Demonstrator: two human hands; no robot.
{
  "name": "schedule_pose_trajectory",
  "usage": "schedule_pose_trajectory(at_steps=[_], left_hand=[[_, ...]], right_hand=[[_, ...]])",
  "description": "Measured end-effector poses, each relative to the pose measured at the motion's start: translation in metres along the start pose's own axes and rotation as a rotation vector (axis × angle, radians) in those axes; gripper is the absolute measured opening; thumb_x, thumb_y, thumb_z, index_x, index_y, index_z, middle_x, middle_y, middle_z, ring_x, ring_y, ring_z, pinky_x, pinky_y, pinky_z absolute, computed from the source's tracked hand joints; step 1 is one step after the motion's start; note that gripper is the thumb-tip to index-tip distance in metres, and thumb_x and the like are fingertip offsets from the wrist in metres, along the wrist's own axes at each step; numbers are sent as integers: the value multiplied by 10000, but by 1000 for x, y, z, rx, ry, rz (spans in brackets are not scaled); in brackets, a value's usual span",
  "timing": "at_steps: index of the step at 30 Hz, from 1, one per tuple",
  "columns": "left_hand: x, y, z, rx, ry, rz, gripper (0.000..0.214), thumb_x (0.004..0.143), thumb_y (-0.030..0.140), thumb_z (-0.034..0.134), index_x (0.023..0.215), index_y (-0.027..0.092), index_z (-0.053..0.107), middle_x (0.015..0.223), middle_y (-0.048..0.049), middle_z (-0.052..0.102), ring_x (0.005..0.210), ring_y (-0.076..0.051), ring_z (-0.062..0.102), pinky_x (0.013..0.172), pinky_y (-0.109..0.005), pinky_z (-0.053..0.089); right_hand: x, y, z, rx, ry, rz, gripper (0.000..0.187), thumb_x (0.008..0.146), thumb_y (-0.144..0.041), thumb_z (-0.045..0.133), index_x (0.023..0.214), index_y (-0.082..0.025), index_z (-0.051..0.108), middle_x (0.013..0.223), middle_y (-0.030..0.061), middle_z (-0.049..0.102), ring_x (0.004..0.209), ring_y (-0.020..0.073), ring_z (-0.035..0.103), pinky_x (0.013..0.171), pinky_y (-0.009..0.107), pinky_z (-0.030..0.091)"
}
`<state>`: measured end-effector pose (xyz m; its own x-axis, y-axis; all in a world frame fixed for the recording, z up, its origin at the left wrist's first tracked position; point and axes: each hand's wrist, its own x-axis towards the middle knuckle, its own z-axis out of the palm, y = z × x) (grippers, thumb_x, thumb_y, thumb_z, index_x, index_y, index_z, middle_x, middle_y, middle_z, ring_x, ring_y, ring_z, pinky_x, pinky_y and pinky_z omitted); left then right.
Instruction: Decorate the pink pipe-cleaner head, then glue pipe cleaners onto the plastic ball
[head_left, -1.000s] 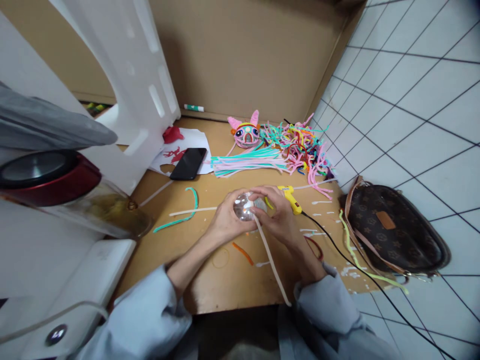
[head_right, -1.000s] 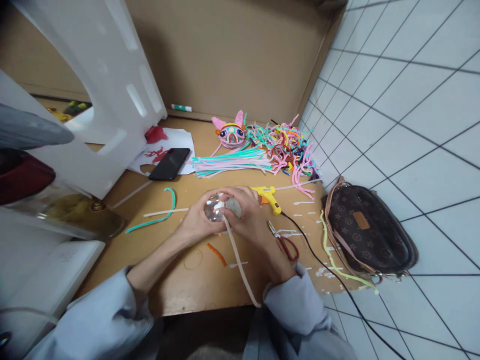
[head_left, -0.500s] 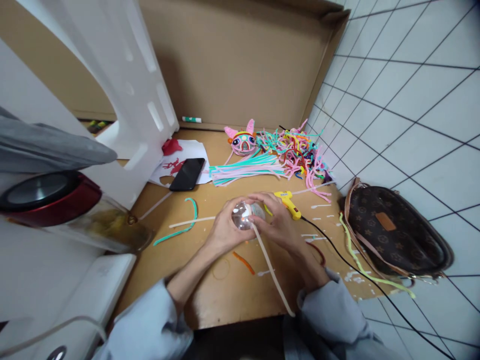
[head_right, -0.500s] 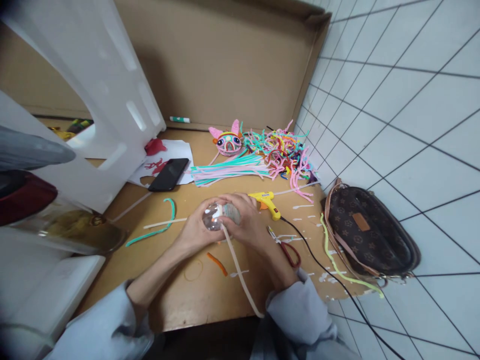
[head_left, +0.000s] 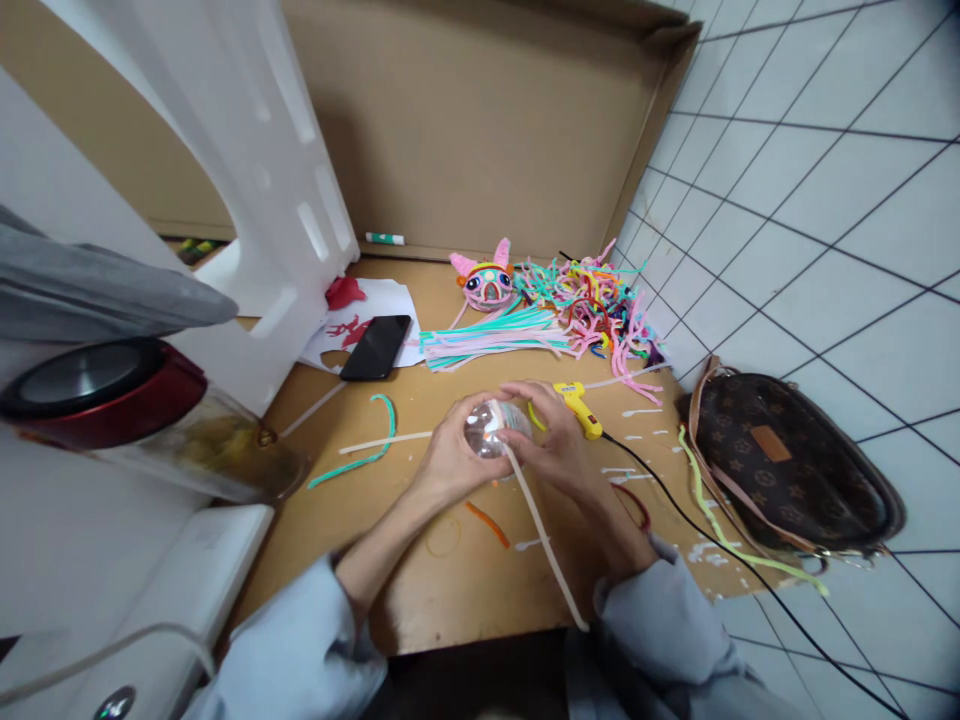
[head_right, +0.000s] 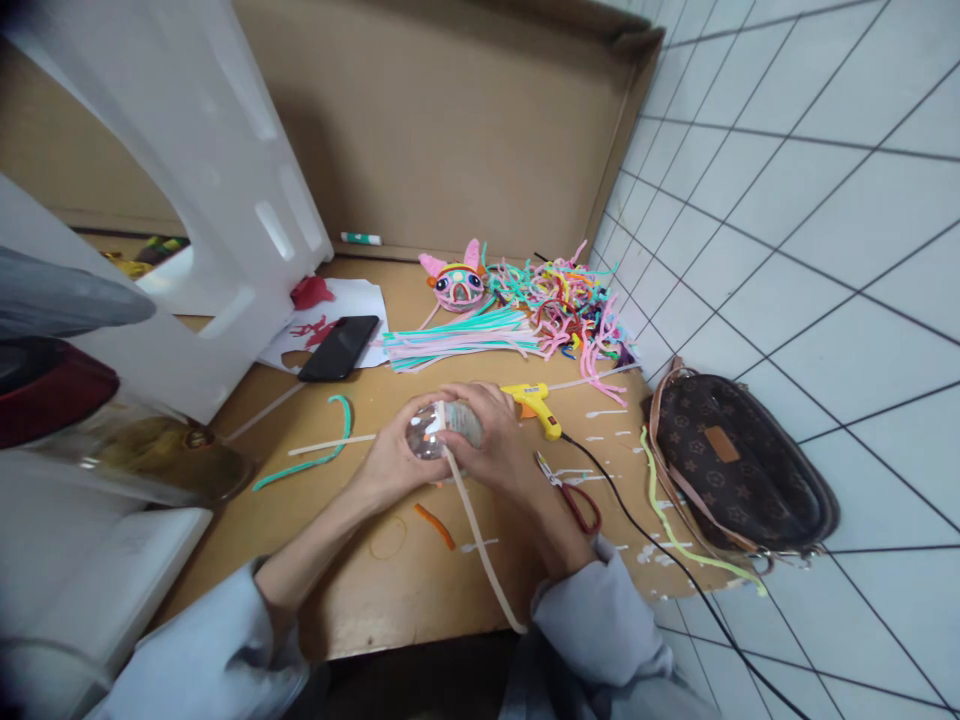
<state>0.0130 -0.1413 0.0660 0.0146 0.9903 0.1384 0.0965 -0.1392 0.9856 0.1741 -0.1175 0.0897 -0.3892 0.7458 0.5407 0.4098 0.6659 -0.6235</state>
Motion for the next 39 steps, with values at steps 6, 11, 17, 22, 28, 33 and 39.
schedule_pose_trajectory(at_steps=[6, 11, 17, 22, 28, 33, 39], left_hand=[[0, -8, -2, 114, 63, 81, 718, 534, 277, 807, 1216, 206, 595, 1200, -99, 672, 1096, -266, 662, 948, -394, 543], [-1, -7, -2, 178, 61, 128, 634, 570, 282, 788, 1176, 215, 614, 1159, -91, 668, 1081, -269, 659, 977, -422, 529], [0, -6, -4, 207, 63, 247, 638, 601, 299, 788, 1199, 207, 584, 1222, -100, 640, 1126, -264, 640, 1003, -401, 518], [1, -5, -7, 260, 66, 342, 628, 612, 287, 800, 1193, 212, 573, 1237, -99, 640, 1178, -263, 614, 1037, -395, 497], [2, -11, -6, 209, 44, 345, 643, 615, 268, 807, 1213, 205, 579, 1228, -106, 645, 1147, -259, 629, 1019, -398, 505], [1, -16, -4, 127, 23, 243, 696, 593, 287, 818, 1239, 198, 574, 1217, -108, 656, 1108, -271, 657, 982, -412, 532], [3, -20, -5, 126, 24, 214, 709, 587, 267, 808, 1257, 206, 583, 1209, -98, 649, 1090, -261, 660, 960, -403, 539]], right_hand=[[0, -1, -1, 31, -5, -5, 371, 874, -397, 675, 1209, -244, 631, 1091, 68, 726, 1097, 256, 629, 971, 431, 490], [2, -6, -1, 40, 27, -27, 281, 903, -440, 652, 1117, -258, 666, 923, 41, 713, 969, 242, 640, 902, 410, 498], [1, -4, 0, 61, 52, -39, 402, 877, -456, 674, 1216, -247, 620, 1091, 75, 706, 1051, 255, 634, 954, 426, 509], [1, -2, -2, 87, 21, -31, 456, 867, -447, 698, 1262, -240, 604, 1204, 92, 698, 1151, 255, 622, 1009, 420, 500], [2, 1, -5, 105, -30, 22, 477, 835, -453, 731, 1239, -228, 616, 1190, 91, 708, 1162, 258, 624, 1027, 434, 489], [2, 2, -1, 139, 7, 35, 403, 807, -409, 758, 1154, -236, 649, 1077, 65, 729, 1075, 252, 643, 988, 429, 498], [2, -1, 2, 144, 49, 39, 375, 811, -357, 742, 1156, -244, 650, 996, 48, 707, 997, 241, 642, 940, 416, 508]])
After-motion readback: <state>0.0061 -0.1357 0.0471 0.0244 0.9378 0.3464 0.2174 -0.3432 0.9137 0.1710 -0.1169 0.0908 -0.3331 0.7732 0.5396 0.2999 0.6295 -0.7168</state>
